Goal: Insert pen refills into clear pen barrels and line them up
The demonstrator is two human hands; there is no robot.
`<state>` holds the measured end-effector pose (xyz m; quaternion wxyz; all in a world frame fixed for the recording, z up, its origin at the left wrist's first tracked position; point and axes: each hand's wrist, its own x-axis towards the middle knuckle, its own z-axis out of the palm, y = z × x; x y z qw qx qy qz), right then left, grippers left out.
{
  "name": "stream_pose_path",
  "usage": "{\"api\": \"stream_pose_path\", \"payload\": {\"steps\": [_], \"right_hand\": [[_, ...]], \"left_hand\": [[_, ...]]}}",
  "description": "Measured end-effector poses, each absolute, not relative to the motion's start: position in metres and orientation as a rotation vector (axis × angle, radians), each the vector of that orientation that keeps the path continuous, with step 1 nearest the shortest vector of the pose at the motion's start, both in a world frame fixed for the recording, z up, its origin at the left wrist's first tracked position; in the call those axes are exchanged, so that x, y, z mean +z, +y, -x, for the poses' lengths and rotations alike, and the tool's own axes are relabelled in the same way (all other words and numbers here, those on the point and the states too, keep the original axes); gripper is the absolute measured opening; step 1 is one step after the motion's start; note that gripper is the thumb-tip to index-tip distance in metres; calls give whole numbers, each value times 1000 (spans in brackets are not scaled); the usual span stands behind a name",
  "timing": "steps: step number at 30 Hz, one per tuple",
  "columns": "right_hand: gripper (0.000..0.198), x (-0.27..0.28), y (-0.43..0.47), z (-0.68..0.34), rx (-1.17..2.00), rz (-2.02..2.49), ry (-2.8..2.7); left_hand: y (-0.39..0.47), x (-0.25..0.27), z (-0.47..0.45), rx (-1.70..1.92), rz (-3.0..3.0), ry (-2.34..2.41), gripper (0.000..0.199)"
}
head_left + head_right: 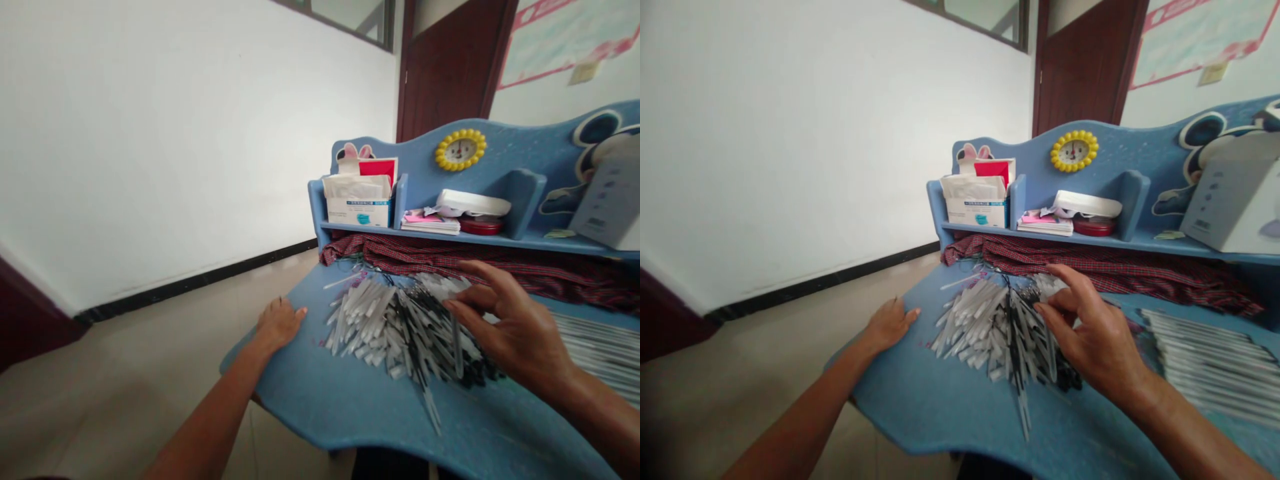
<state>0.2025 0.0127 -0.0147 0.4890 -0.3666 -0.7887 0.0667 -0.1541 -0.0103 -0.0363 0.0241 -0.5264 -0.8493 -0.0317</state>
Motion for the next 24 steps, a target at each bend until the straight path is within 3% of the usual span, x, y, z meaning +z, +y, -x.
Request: {"api": "stream_pose_path", "payload": {"steps": [5,15,24], "right_hand": [[50,-12,10,-200,157,838,-1916],[48,-6,10,-199,235,804,-1927],[48,-9,14,-202,213,796,-1913]], "left_hand": [[-19,-61,141,-174,1718,-2539,48],[-1,-56,107,-495,2107,-2355,49],[7,-44,109,-659,2049,-2363,50]]}}
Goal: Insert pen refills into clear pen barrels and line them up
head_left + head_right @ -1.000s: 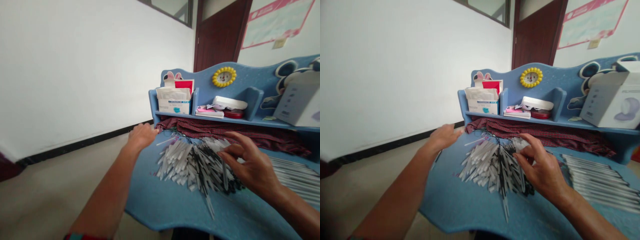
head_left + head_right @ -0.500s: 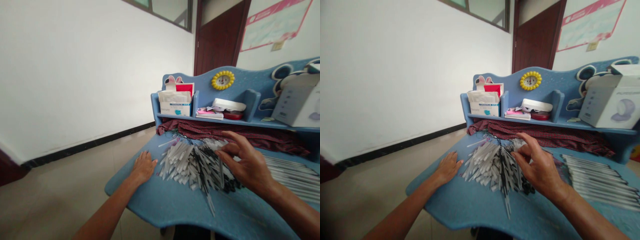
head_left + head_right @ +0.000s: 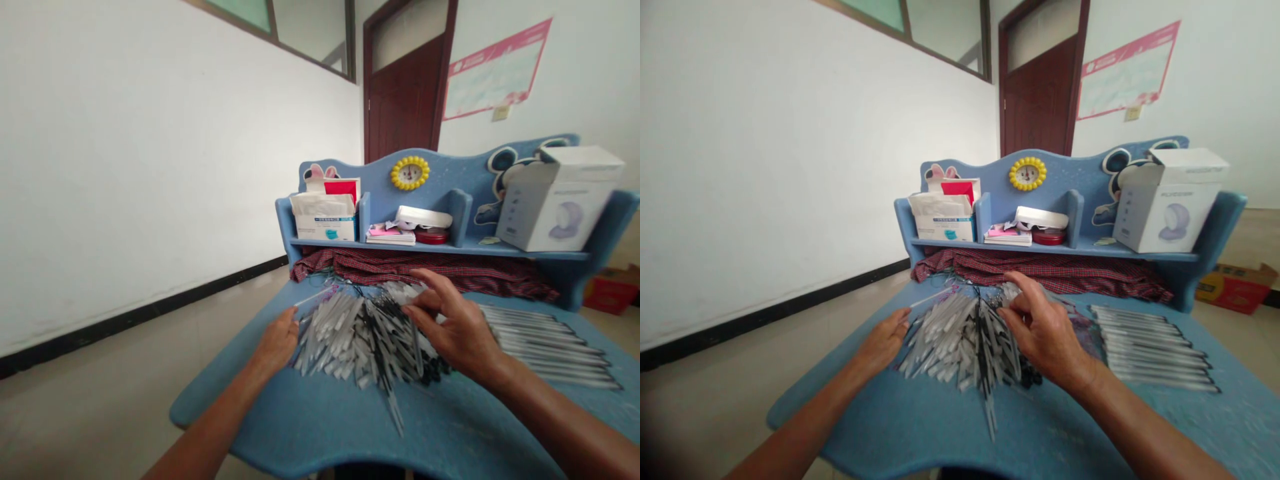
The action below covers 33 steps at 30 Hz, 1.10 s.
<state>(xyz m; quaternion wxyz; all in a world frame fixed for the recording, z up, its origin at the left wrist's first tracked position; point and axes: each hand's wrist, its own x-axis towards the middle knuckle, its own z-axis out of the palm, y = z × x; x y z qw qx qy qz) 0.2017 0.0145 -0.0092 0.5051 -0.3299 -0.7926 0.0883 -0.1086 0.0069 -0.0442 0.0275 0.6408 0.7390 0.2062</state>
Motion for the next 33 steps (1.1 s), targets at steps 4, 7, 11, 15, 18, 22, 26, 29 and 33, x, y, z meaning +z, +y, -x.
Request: {"api": "stream_pose_path", "payload": {"steps": [4,7,11,15,18,22,26,29,33], "right_hand": [[47,-10,14,-202,197,786,-1923],[46,-10,15,-202,198,790,-1910],[45,-9,16,-204,236,796,-1870],[35,-8,17,-204,258,795,-1836],[28,-9,17,-203,290,783,-1806],[17,-11,19,-204,319,778,-1745],[11,-13,22,-208,295,805,-1698],[9,-13,24,-210,276,838,-1685],[7,-11,23,-214,244,863,-1738]], "left_hand": [[3,-31,110,674,-2003,2305,44],[2,-21,105,712,-2042,2288,40],[-2,-5,84,788,-2141,2082,34],[-5,12,45,805,-2156,1618,29],[-2,20,11,818,-2111,1290,26],[8,19,-27,842,-1978,922,27],[18,15,-52,937,-1852,824,30],[21,12,-61,1014,-1840,836,25],[20,4,-62,1050,-1919,876,19]]}}
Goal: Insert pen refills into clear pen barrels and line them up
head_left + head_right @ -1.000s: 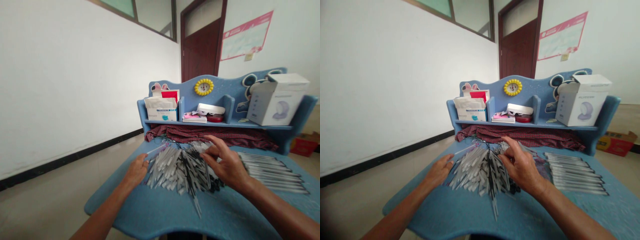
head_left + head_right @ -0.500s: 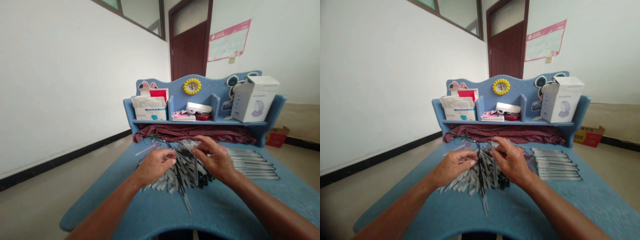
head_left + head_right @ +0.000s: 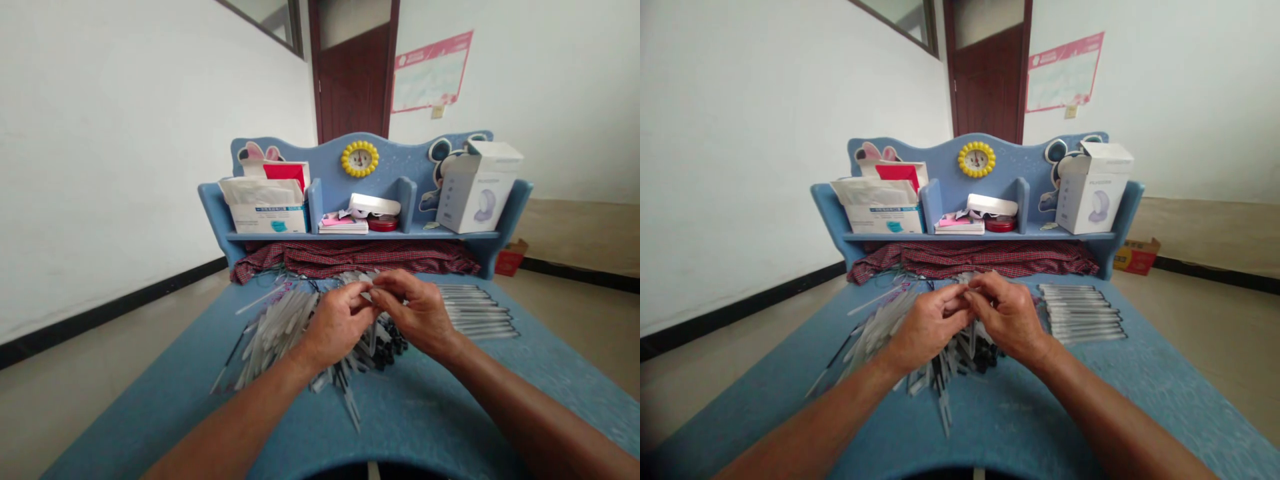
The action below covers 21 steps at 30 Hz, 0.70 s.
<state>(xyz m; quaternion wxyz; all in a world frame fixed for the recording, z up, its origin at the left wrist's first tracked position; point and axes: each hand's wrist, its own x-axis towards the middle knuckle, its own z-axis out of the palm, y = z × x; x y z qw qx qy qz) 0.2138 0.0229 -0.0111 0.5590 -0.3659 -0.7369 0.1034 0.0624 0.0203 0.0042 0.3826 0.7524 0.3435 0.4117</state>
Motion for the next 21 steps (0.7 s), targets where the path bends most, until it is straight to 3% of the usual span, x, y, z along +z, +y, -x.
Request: {"api": "stream_pose_path", "payload": {"steps": [6,11,21], "right_hand": [[17,-6,19,-243,361,1066,-1775],[15,-17,25,-271,583,1370,-2289],[24,-36,31,-268,305,1444,-2551]], "left_hand": [[17,-3,-50,1080,-1929,974,18],[14,4,-45,1144,-1779,980,24],[16,5,-45,1117,-1666,998,22]]}}
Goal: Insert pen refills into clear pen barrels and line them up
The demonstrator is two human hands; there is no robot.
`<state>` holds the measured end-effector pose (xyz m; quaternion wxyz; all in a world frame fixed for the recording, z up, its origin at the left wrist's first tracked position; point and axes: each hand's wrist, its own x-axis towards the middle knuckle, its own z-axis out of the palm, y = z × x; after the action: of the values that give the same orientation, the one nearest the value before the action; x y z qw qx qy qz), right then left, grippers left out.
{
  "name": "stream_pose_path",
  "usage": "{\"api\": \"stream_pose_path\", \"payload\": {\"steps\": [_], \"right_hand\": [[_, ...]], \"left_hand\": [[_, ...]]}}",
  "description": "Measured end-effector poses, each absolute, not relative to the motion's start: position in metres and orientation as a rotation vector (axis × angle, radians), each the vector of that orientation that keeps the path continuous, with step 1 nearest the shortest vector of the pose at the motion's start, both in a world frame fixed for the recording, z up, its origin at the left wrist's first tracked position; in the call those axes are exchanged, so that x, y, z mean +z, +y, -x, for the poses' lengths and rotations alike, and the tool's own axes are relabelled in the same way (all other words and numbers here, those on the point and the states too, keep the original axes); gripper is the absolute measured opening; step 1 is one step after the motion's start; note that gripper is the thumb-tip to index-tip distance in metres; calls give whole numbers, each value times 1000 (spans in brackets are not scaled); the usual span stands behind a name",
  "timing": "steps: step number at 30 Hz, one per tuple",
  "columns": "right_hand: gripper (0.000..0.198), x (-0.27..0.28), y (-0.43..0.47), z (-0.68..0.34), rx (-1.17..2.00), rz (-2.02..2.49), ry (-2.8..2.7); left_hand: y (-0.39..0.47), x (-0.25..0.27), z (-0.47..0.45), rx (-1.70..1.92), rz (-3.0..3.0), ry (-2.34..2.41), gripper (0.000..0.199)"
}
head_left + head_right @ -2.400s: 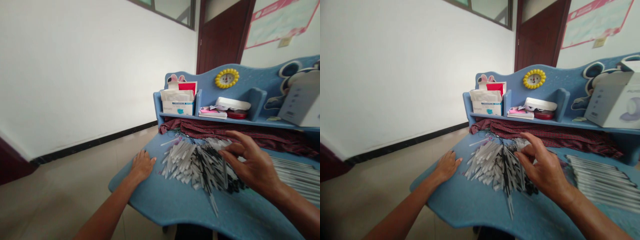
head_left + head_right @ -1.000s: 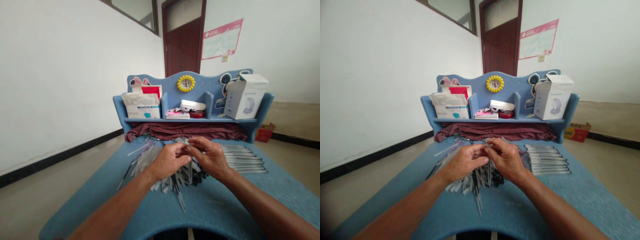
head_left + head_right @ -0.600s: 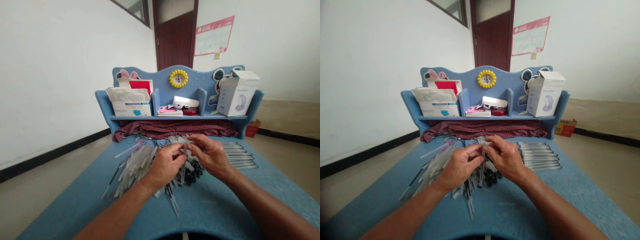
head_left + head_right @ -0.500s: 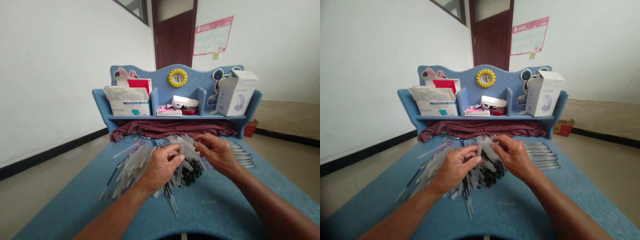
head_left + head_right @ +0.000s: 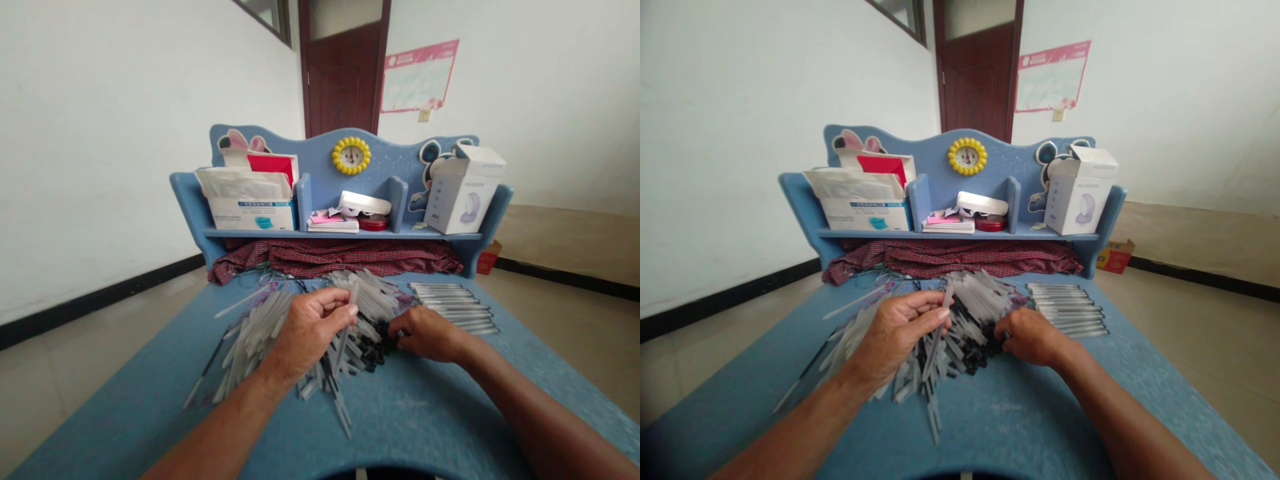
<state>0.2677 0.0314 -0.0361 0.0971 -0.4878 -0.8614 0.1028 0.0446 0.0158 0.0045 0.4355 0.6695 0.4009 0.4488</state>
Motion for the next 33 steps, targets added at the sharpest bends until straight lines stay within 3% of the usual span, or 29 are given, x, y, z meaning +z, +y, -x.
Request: {"api": "stream_pose_path", "payload": {"steps": [6,12,15,23,33], "right_hand": [[22,-37,31,-268,359,1394,-2523],[17,-23,24,-268,991,1159,-2120],[18,-15,17,-266,1135,999,-2017],[32,-8,10,-267,1183,889,-1919],[29,-8,8,-266,1144,885,-2006]], "left_hand": [[14,5,-45,1098,-1626,963,21],[12,5,-45,943,-1644,950,21],[10,5,-46,842,-1679,952,21],[8,3,-50,718,-1725,924,23],[8,5,-49,606,-1865,966,24]]}}
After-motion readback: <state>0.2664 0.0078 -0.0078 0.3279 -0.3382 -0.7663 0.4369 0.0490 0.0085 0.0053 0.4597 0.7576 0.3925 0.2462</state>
